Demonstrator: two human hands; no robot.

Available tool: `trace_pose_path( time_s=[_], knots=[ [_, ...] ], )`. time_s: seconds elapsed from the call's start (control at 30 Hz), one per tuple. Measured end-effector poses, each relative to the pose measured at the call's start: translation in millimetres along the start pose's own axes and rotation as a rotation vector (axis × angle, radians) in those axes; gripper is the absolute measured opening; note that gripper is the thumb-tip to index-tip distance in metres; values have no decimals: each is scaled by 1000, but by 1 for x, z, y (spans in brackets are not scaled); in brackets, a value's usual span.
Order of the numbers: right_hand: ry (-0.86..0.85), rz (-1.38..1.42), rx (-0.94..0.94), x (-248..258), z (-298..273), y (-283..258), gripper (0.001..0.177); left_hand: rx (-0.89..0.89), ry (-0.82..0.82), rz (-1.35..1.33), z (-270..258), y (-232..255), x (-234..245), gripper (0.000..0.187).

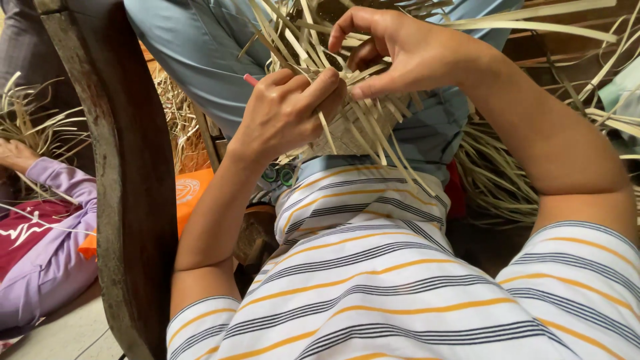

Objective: Weaving a small pouch from dried plant fibers

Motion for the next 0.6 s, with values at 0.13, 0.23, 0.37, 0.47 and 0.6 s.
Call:
trace_pose_path(
  time_s=[0.13, 0.23, 0.37, 0.47, 0.6],
  knots=[
    [19, -157, 96, -2, -12, -18, 46, 25, -2, -44, -3, 4, -1, 5],
    [108, -313, 168, 1, -20, -30, 47, 42, -45, -15, -15, 11, -5, 5],
    [103, -164, 84, -2, -19, -24, 41, 469, 15, -280, -37, 2, 12, 21],
    [103, -130, 69, -7, -17, -24, 42, 650, 187, -197, -49, 11, 59, 24],
    [134, -19, 76, -12, -13, -24, 35, 490, 572, -23, -77, 49, 92, 19]
  ],
)
Point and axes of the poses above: each hand's wrist, its own z-axis towards the middle knuckle, its own x-axis out of the back of the hand, y = z × x, the point moved 8 cm from there along z, towards the middle knuckle, and after that the axes turned 9 degrees about -y, right-handed, at the moved point
